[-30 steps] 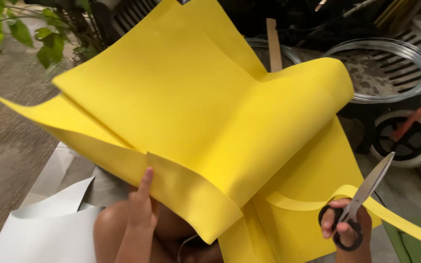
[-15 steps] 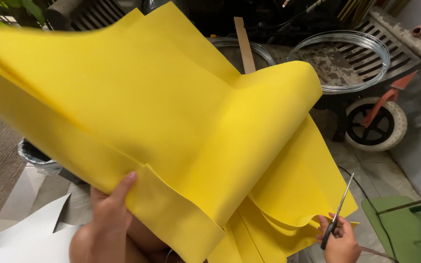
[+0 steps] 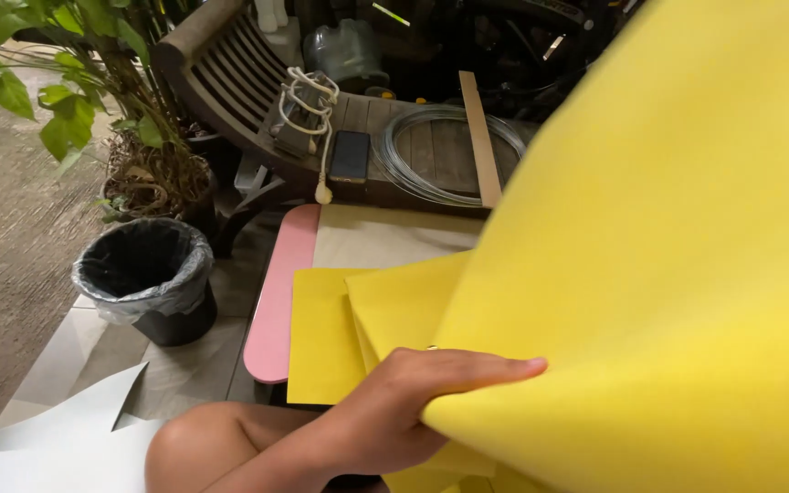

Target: Cutting a strip of yellow foam and then making many small cuts along the edge to create a fringe effect.

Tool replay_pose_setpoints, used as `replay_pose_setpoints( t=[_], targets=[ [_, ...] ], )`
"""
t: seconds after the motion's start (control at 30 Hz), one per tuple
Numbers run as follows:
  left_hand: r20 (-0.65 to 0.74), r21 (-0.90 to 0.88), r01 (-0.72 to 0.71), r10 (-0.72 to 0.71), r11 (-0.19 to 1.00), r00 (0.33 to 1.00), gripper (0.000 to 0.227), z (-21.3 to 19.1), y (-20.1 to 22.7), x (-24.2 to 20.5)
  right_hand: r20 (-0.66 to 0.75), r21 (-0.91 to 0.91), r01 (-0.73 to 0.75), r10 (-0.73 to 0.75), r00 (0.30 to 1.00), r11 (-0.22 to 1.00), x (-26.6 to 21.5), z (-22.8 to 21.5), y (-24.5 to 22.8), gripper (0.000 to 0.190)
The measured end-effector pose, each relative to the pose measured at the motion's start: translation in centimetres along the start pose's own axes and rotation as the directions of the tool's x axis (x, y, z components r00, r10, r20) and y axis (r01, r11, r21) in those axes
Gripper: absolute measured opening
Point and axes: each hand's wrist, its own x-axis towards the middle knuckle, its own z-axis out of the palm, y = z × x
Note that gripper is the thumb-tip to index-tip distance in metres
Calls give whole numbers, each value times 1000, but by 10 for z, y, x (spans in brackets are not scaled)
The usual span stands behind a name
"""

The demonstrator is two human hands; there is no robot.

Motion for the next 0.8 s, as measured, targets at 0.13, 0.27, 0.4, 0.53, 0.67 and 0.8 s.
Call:
replay_pose_setpoints(
  t=[0.13, 0.27, 0.4, 0.53, 0.67, 0.8],
  targets=[
    [-101, -96, 55, -65, 994, 993, 40, 11, -11, -1, 49, 186, 26, -36, 998, 982, -1, -3, 1, 27],
    [-203, -246, 140, -192, 959, 960, 15, 19, -34, -1, -224, 233, 125, -72, 972, 965, -4, -4, -24, 28],
    [-235, -339, 204, -292, 918, 927, 13, 29, -73, -8, -337, 142, 302, -241, 910, 943, -16, -11, -58, 24],
    [-261, -503, 287, -459, 816, 849, 11, 38, -96, -16, -425, -2, 403, -366, 828, 915, -14, -5, -63, 26],
    [-240, -589, 440, -667, 678, 706, 24, 46, -116, -26, -291, 130, 359, -310, 905, 924, -9, 1, -53, 26],
    [-288, -521, 581, -769, 626, 570, 35, 52, -148, -50, -156, 164, 177, -152, 976, 970, -20, 20, -58, 29]
  ],
)
